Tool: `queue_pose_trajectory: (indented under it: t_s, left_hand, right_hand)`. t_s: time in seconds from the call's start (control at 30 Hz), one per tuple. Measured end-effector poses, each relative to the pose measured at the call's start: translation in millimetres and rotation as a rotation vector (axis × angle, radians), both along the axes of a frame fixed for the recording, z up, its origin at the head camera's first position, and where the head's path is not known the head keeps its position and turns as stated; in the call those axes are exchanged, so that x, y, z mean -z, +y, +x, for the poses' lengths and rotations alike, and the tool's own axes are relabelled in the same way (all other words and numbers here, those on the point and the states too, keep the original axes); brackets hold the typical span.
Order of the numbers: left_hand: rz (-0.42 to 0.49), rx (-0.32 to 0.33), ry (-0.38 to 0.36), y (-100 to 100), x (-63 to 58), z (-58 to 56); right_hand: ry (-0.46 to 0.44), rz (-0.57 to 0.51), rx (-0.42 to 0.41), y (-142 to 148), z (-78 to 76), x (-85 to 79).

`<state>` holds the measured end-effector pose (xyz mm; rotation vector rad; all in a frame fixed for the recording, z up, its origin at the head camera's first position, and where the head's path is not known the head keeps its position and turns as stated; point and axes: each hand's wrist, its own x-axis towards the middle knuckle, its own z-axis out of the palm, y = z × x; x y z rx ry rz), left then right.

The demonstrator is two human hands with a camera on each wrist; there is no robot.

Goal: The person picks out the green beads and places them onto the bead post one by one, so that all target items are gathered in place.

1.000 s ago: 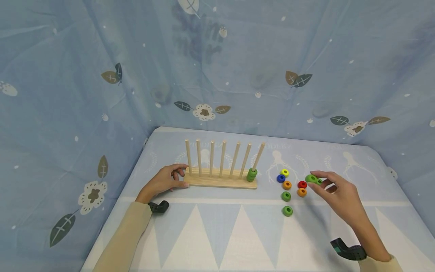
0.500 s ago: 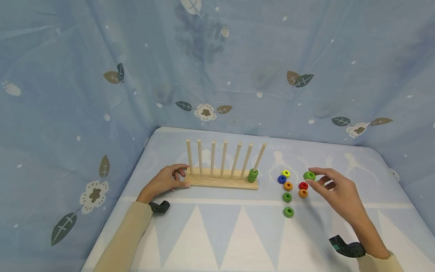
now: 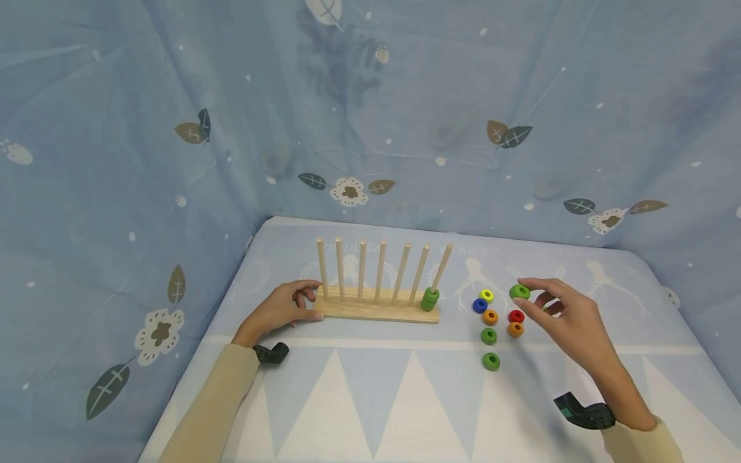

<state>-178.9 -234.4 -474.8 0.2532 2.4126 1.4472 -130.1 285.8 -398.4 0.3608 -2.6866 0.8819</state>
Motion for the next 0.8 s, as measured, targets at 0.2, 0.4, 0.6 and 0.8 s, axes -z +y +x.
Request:
queue_pose_trajectory:
  t_s: [0.2, 0.4, 0.6, 0.8]
  left_hand:
    - [0.007, 0.004, 0.002, -1, -0.2, 0.1]
    - [0.000, 0.007, 0.003, -1, 0.7, -1.0]
    - [0.003, 0.005, 0.004, -2, 1.9, -1.4]
    - [-0.014, -0.001, 0.005, -6, 15.5, -7.4]
  right_hand:
    - [0.015, 0.003, -0.001, -6, -3.7, -5.0]
    - [0.035, -0.019, -0.014, -12, -7.2, -10.8]
    - [0.058, -0.025, -0.049, -18, -12.1, -16.6]
    - [0.075, -0.021, -0.077, -27, -16.0, -23.2]
